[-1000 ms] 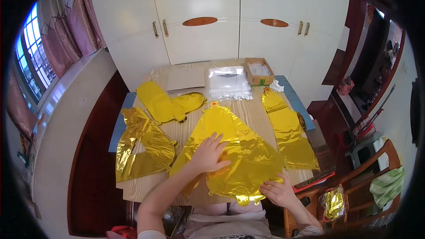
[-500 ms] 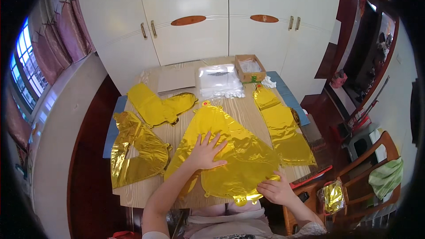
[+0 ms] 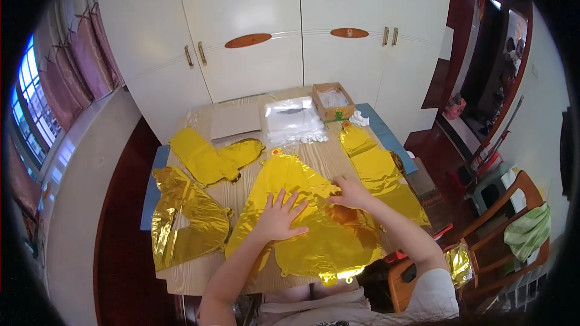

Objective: Smoothing and folding uninflated star-shaped gold foil balloons at a table.

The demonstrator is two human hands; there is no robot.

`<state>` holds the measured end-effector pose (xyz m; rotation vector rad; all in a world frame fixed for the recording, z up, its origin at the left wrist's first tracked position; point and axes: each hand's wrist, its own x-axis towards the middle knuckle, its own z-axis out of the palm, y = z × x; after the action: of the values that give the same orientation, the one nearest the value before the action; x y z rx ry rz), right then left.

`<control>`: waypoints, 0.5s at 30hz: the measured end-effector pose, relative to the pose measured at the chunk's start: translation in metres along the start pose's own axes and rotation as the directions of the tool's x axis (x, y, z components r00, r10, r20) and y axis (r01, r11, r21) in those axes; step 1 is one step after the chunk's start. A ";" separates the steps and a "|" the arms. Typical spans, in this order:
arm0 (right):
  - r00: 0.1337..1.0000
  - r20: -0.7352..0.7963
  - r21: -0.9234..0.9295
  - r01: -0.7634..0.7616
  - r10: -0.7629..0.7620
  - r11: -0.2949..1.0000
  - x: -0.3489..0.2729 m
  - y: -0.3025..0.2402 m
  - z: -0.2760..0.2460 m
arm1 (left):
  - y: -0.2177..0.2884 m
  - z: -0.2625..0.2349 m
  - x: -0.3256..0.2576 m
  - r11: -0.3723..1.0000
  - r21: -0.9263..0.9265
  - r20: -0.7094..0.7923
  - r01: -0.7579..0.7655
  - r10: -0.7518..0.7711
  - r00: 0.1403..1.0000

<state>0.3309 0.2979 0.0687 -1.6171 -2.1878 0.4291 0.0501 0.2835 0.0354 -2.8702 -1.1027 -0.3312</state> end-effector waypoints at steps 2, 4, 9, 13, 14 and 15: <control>0.992 0.067 -0.134 -0.101 0.111 0.986 0.022 -0.008 0.005 | 0.000 0.000 -0.002 1.000 0.007 -0.007 -0.002 0.002 1.000; 0.972 0.149 -0.183 -0.153 0.181 0.971 0.035 -0.020 0.003 | -0.003 -0.002 -0.003 1.000 0.015 -0.006 0.004 -0.004 1.000; 0.901 0.347 -0.143 -0.222 0.259 0.964 0.053 -0.016 -0.002 | -0.002 -0.001 -0.004 1.000 0.001 0.018 0.018 -0.018 1.000; 0.961 0.171 -0.050 -0.214 0.219 0.976 0.043 -0.005 0.001 | -0.003 0.002 -0.004 1.000 0.014 0.035 0.019 -0.019 0.999; 0.970 0.102 0.006 -0.222 0.220 0.975 0.038 -0.006 0.001 | -0.003 0.000 -0.005 1.000 0.011 0.038 0.020 -0.021 0.999; 0.977 0.083 0.008 -0.199 0.197 0.980 0.033 -0.008 0.000 | -0.003 -0.001 -0.004 1.000 0.008 0.039 0.021 -0.022 0.999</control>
<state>0.3161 0.3273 0.0765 -1.8470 -2.0819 0.5783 0.0450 0.2825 0.0350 -2.8721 -1.1394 -0.2717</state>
